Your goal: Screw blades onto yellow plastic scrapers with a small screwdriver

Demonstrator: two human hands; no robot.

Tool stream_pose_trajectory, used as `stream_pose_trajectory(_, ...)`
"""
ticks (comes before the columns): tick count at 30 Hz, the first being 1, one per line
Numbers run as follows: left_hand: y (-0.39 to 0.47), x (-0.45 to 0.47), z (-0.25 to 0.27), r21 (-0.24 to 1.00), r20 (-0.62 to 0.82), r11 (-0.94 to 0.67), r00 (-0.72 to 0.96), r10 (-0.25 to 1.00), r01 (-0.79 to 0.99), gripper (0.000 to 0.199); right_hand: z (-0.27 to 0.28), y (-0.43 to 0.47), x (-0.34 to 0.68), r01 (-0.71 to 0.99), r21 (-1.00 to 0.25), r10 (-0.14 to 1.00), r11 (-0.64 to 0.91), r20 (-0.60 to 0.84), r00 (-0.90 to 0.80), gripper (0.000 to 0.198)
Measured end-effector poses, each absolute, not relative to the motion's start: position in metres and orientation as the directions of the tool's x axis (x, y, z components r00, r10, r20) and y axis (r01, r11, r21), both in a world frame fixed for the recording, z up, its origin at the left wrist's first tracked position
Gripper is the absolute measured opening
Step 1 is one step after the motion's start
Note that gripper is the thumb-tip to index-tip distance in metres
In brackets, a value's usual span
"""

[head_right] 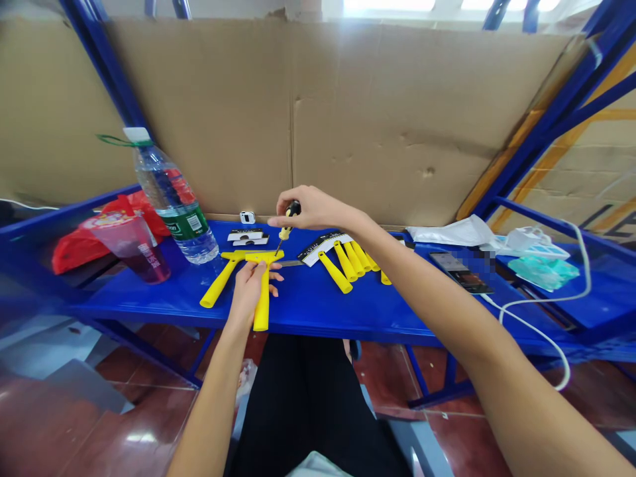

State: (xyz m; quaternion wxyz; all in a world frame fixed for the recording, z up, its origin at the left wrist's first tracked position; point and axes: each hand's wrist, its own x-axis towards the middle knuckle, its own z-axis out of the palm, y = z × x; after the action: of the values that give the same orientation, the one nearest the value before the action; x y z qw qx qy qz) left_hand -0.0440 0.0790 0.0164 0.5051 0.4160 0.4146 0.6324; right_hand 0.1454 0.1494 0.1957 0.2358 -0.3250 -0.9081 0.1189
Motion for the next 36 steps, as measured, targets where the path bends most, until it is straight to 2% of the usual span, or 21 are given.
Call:
stream_pose_trajectory(4,0.078,-0.044,0.016,0.945,0.105,-0.145,-0.148,0.983,-0.292,0.024,0.187,0.151,0.141,0.516,-0.409,0.654,0.753,0.371,-0.660,0.023)
stream_pose_trajectory(6,0.078,-0.045,0.016,0.945,0.115,-0.151,-0.138,0.984,-0.289,0.023,0.186,0.153,0.139,0.511,-0.391,0.640,0.766,0.380,-0.668,0.034)
stream_pose_trajectory(10,0.078,-0.045,0.015,0.943,0.113,-0.151,-0.143,0.983,-0.296,0.025,0.191,0.156,0.137,0.640,-0.321,0.715,0.698,0.373,-0.591,0.028)
stream_pose_trajectory(14,0.078,-0.044,0.016,0.943,0.105,-0.147,-0.149,0.983,-0.300,0.027,0.194,0.157,0.138,0.540,-0.330,0.630,0.774,0.326,-0.705,0.022)
stream_pose_trajectory(17,0.077,-0.044,0.017,0.944,0.106,-0.147,-0.150,0.983,-0.295,0.026,0.195,0.156,0.140,0.607,-0.271,0.664,0.747,0.344,-0.664,0.024)
stream_pose_trajectory(22,0.076,-0.045,0.017,0.943,0.110,-0.151,-0.152,0.982,-0.296,0.025,0.199,0.147,0.140,0.447,-0.363,0.549,0.817,0.257,-0.795,0.023)
stream_pose_trajectory(26,0.077,-0.046,0.017,0.940,0.118,-0.159,-0.149,0.982,-0.303,0.027,0.200,0.144,0.139,0.545,-0.303,0.621,0.782,0.301,-0.724,0.026)
stream_pose_trajectory(30,0.076,-0.045,0.018,0.937,0.096,-0.142,-0.155,0.983,-0.318,0.024,0.202,0.144,0.142,0.491,-0.338,0.585,0.803,0.285,-0.759,0.033)
stream_pose_trajectory(33,0.075,-0.045,0.020,0.941,0.100,-0.139,-0.141,0.985,-0.309,0.022,0.205,0.144,0.144,0.571,-0.286,0.638,0.769,0.290,-0.713,0.027)
stream_pose_trajectory(36,0.073,-0.045,0.021,0.939,0.113,-0.149,-0.131,0.985,-0.311,0.022,0.207,0.142,0.145,0.596,-0.279,0.658,0.753,0.319,-0.682,0.032)
